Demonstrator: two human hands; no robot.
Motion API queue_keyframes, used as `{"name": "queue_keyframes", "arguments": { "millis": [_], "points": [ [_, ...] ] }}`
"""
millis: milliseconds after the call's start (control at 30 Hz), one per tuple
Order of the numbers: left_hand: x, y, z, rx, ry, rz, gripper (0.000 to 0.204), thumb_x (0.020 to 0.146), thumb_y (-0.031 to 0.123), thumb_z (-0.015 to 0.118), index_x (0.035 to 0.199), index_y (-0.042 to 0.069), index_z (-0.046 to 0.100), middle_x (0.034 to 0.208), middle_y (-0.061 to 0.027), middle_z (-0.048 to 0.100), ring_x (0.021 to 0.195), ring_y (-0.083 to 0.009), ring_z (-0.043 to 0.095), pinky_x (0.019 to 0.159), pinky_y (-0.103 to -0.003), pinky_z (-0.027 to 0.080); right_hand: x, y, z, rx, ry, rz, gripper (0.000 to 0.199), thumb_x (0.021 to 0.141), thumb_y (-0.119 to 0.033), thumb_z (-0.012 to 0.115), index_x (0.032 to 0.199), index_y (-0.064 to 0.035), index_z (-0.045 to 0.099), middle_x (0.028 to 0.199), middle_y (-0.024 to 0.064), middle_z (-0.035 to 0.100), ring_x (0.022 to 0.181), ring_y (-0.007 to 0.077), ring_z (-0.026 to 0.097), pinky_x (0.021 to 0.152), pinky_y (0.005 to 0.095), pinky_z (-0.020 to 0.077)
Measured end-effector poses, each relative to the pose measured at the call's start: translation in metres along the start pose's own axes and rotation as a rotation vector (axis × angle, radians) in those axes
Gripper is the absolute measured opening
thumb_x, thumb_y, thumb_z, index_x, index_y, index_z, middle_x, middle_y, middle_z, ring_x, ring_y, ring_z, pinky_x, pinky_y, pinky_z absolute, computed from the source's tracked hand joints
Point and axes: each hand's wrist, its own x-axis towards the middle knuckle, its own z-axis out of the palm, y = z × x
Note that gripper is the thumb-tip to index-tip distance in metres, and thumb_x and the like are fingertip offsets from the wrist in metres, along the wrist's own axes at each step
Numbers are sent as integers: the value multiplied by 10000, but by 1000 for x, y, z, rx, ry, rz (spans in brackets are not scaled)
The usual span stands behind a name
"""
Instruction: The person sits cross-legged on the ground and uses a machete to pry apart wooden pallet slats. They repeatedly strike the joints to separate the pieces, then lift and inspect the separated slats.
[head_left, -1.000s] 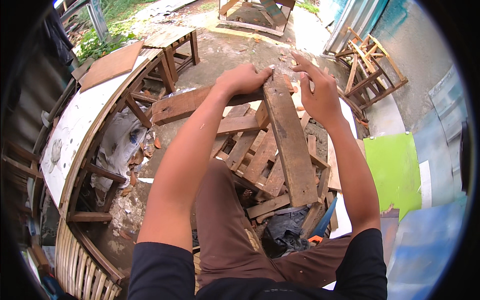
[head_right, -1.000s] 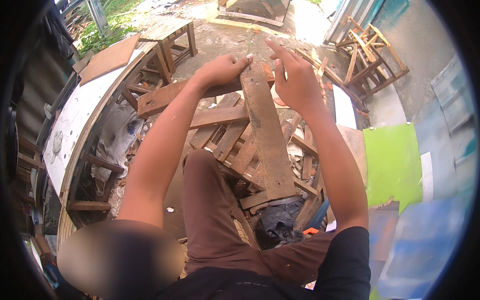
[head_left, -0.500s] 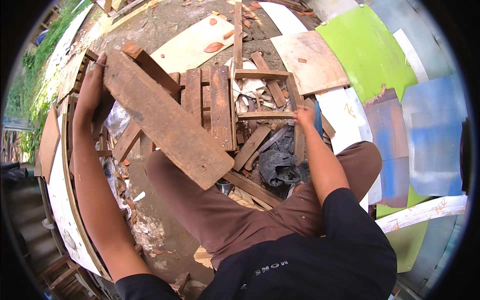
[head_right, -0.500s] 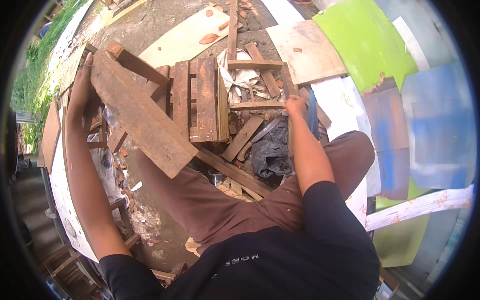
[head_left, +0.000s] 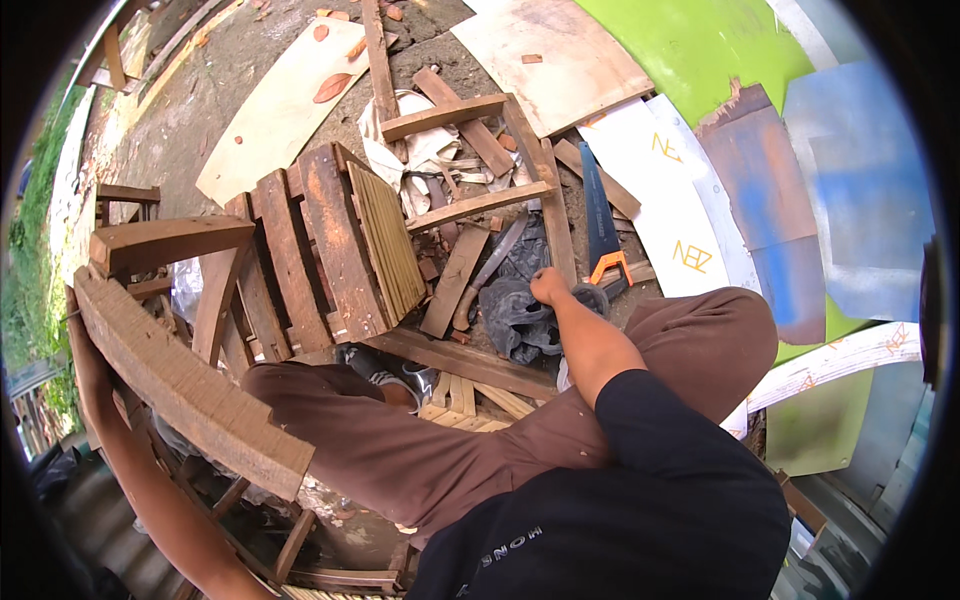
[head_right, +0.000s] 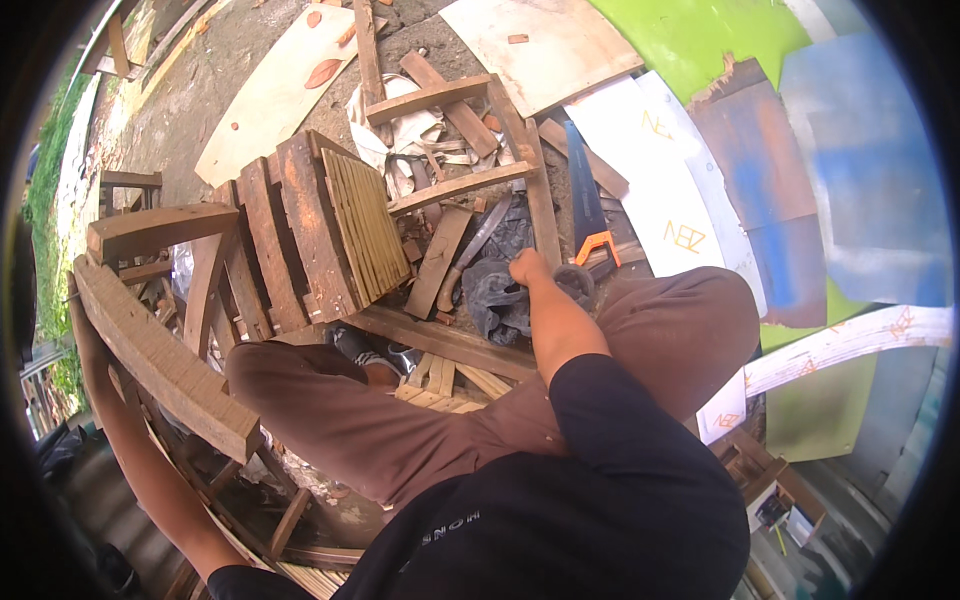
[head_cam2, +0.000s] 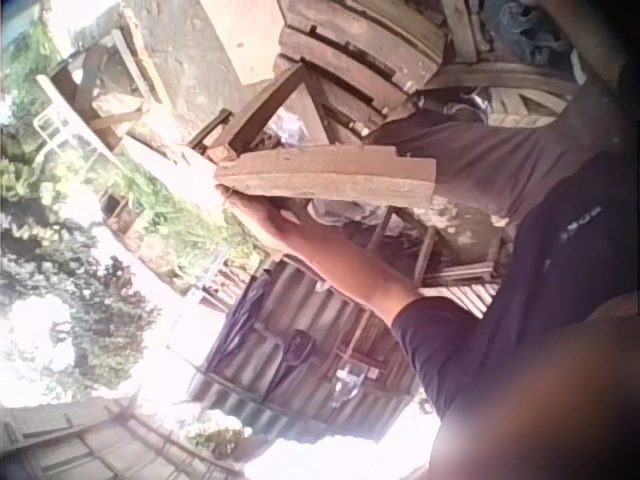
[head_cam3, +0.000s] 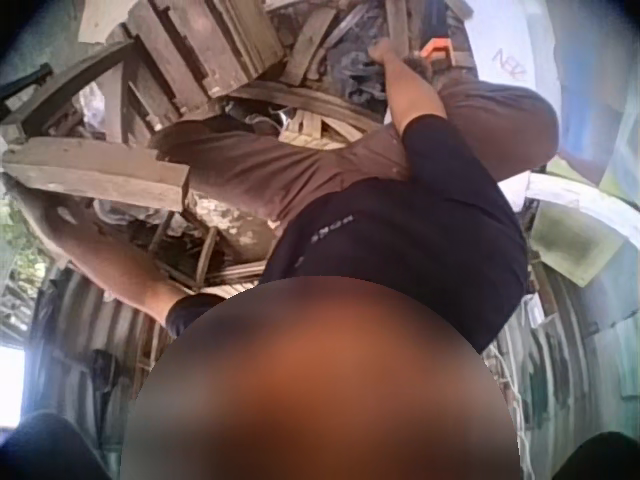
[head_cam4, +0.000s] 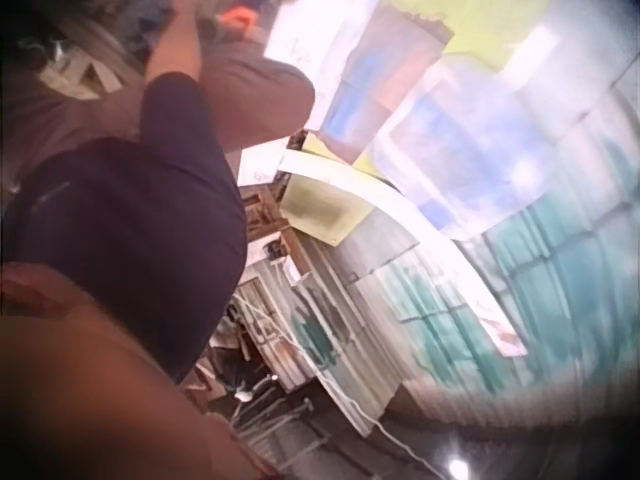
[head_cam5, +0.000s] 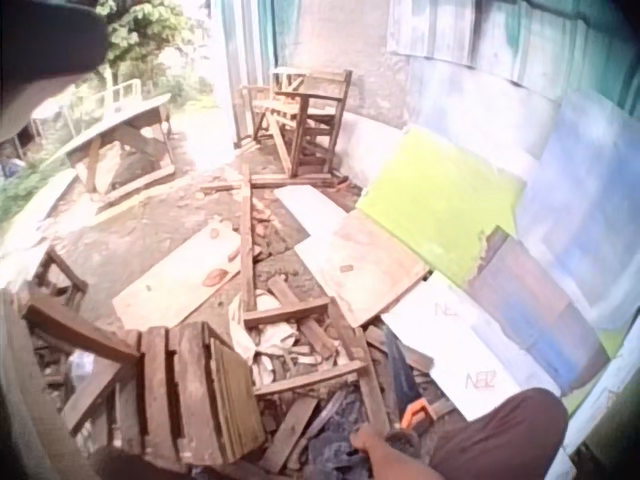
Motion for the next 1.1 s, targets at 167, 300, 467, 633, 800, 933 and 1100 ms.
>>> {"name": "queue_keyframes", "arguments": {
  "millis": [167, 300, 467, 633, 800, 933, 1100],
  "points": [
    [16, -4, -21, -35, 5, -97, 837, 1078, 716, 427, 1632, 89, 448, 1536, -120, 566, 1363, -250, 571, 1148, -404, 471, 2, 4, 7, 50, -9, 78, 401, 918, -241, 662, 1272, -99, 785, 1363, 233, 709, 1306, 400, 659, 1116, 453, 516],
    [21, -5, -32, -36, -7, -90, 825, 1091, 703, 411, 1627, 78, 454, 1530, -112, 572, 1359, -243, 573, 1157, -391, 459, 2, 9, 15, 130, 29, 37, 318, 925, -252, 669, 1120, -53, 823, 1207, 237, 767, 1203, 408, 707, 1056, 450, 540],
    [25, -3, -34, -18, 18, -80, 805, 1107, 683, 388, 1627, 72, 455, 1543, -103, 568, 1383, -238, 562, 1180, -381, 439, 1, 8, 10, 141, -19, 57, 304, 925, -248, 663, 1114, -74, 827, 1203, 229, 772, 1192, 410, 711, 1051, 456, 543],
    [11, 8, -2, -135, 30, -102, 752, 1119, 662, 360, 1647, 130, 424, 1609, -99, 507, 1450, -267, 508, 1242, -433, 389, -8, 7, 8, 124, 0, 80, 303, 941, -287, 676, 1137, -117, 831, 1245, 232, 754, 1228, 410, 699, 1064, 480, 540],
    [8, 13, 1, -111, 44, -119, 778, 1107, 670, 393, 1662, 124, 394, 1607, -98, 507, 1453, -273, 500, 1258, -430, 364, -6, 23, 13, 200, -27, 16, 280, 912, -255, 666, 1087, -125, 843, 1188, 247, 771, 1182, 402, 718, 1053, 461, 540],
    [28, 2, -27, -90, 87, -45, 827, 1092, 687, 419, 1682, 112, 357, 1618, -101, 490, 1462, -272, 486, 1267, -431, 344, -13, 30, 8, 211, -119, -24, 754, 901, -546, 796, 1450, -45, 666, 1466, 288, 635, 1407, 390, 589, 1196, 430, 431],
    [60, -14, -57, 118, -31, 116, 871, 1076, 697, 453, 1698, 101, 327, 1702, -78, 390, 1557, -244, 370, 1305, -397, 249, -14, 10, -6, -45, -513, -237, 978, 923, -624, 767, 1666, -100, 405, 1653, 228, 472, 1526, 355, 466, 1276, 391, 338]
  ]
}}
